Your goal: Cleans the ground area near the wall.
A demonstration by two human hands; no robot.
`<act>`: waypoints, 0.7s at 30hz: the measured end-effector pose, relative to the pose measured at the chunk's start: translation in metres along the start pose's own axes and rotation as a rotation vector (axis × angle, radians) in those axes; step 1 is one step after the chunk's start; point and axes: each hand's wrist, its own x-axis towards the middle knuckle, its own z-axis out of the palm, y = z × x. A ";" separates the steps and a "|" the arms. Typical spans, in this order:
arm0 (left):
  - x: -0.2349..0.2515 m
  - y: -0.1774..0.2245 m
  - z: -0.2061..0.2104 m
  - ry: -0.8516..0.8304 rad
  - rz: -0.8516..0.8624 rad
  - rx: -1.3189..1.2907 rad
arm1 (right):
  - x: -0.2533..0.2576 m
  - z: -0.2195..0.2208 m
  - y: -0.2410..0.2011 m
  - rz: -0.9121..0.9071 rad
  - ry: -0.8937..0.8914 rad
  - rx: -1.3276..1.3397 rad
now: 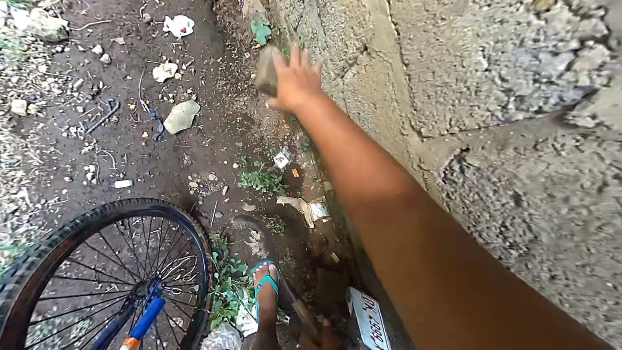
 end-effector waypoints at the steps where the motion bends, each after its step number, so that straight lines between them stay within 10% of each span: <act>1: 0.000 -0.002 -0.001 0.003 0.012 -0.031 | -0.004 -0.015 -0.011 -0.001 0.015 0.022; 6: 0.009 -0.015 0.001 0.105 0.066 -0.014 | -0.124 0.046 0.006 0.043 0.017 0.369; 13: 0.031 -0.067 -0.021 0.136 0.147 0.089 | -0.419 0.265 0.119 0.855 -0.354 0.537; 21: 0.021 -0.089 -0.027 0.150 0.056 0.113 | -0.493 0.356 0.118 1.110 -0.324 0.275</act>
